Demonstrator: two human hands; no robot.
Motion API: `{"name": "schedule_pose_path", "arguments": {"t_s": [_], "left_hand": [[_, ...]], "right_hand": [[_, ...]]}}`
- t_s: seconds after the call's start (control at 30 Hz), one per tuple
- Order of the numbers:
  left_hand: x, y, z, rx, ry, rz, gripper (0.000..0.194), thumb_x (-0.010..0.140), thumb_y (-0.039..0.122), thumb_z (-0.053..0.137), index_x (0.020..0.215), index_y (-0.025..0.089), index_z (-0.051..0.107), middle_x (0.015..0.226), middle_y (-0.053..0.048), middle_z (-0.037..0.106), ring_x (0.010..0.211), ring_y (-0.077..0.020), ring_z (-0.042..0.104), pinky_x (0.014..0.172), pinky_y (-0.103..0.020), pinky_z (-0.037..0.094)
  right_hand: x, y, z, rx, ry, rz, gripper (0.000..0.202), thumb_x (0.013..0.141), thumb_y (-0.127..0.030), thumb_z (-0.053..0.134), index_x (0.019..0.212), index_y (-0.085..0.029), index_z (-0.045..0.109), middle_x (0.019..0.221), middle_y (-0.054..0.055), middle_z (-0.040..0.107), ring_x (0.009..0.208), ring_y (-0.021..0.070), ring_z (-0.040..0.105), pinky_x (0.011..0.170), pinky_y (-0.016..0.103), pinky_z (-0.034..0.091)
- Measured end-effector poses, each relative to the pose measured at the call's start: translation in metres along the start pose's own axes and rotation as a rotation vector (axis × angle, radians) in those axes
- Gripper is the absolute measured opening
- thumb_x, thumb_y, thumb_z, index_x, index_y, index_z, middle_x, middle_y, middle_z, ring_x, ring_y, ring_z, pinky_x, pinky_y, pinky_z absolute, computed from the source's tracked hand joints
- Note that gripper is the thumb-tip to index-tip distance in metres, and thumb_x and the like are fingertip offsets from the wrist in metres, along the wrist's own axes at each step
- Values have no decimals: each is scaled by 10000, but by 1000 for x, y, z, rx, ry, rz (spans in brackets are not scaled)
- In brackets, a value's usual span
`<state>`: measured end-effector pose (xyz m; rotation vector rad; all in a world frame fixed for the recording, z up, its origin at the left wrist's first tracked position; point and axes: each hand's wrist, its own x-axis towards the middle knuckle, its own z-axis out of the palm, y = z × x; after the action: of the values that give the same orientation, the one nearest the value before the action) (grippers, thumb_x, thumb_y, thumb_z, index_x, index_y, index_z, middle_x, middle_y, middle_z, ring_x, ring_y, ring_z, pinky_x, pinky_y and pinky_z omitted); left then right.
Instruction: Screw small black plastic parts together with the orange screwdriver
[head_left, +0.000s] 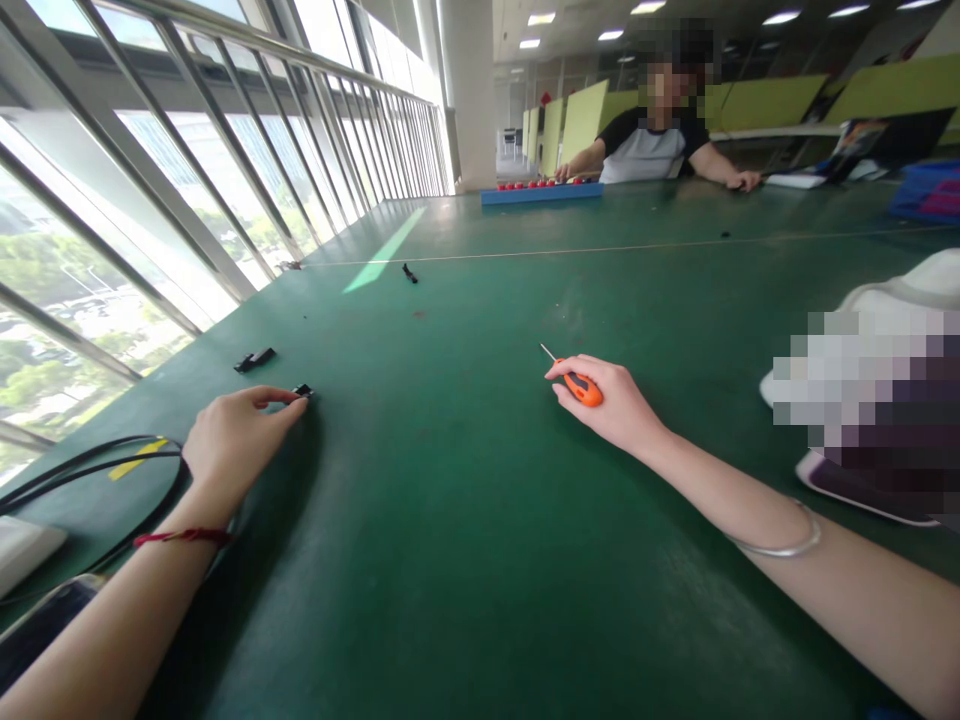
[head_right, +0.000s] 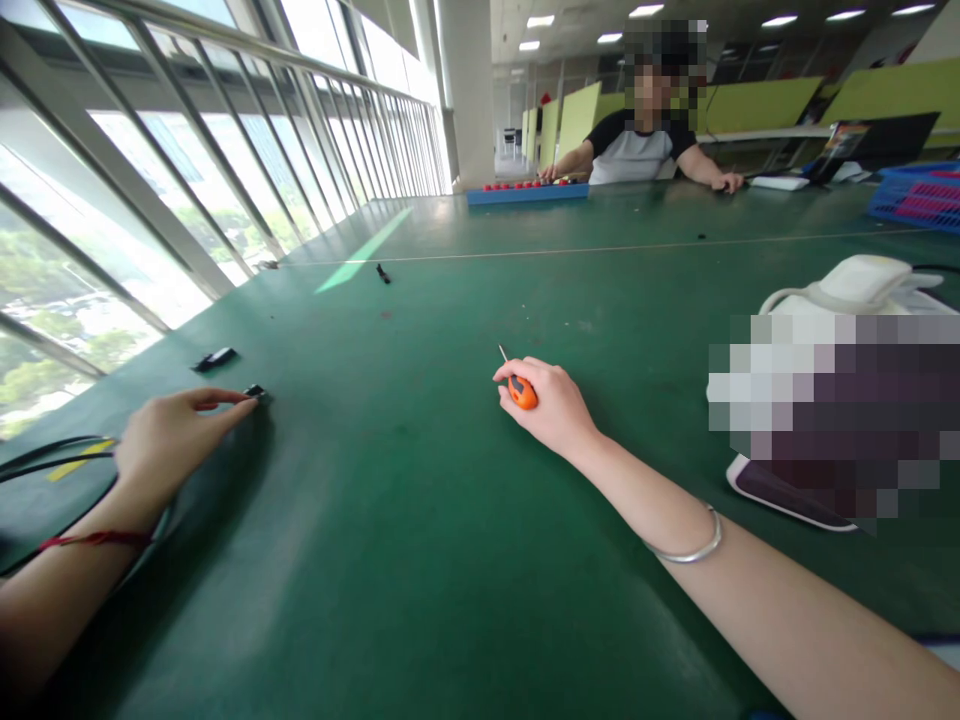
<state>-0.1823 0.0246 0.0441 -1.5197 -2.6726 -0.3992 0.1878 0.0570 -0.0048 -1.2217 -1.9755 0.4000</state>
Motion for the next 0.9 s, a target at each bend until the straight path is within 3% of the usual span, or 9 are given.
{"name": "schedule_pose_path", "arguments": {"t_s": [0.2,0.47,0.9], "left_hand": [[14,-10,-1,-132,118,-42,451,687,535,572,999,231,690,992,-39,664,866,-238,585,544,-236,347],[22,-17,6,-228,-1,-116,387,692,447,623,1005,232,696,784,28,651,717,-149,557,541,-201,335],[20,-18,7,-256,-19,-96,421,693,466,621,1032,224,685,820,18,653,776,-141,571,571,-177,356]], "right_hand": [[0,0,0,5,-4,-5,132,758,-188,555,857,-211,639,898,34,666,777,184,617,748,323,462],[0,1,1,-6,-5,-4,134,751,-181,557,854,-216,636,894,33,663,765,182,615,752,320,456],[0,1,1,-6,-18,-1,132,756,-190,557,858,-215,637,913,32,671,786,188,619,768,331,457]]}}
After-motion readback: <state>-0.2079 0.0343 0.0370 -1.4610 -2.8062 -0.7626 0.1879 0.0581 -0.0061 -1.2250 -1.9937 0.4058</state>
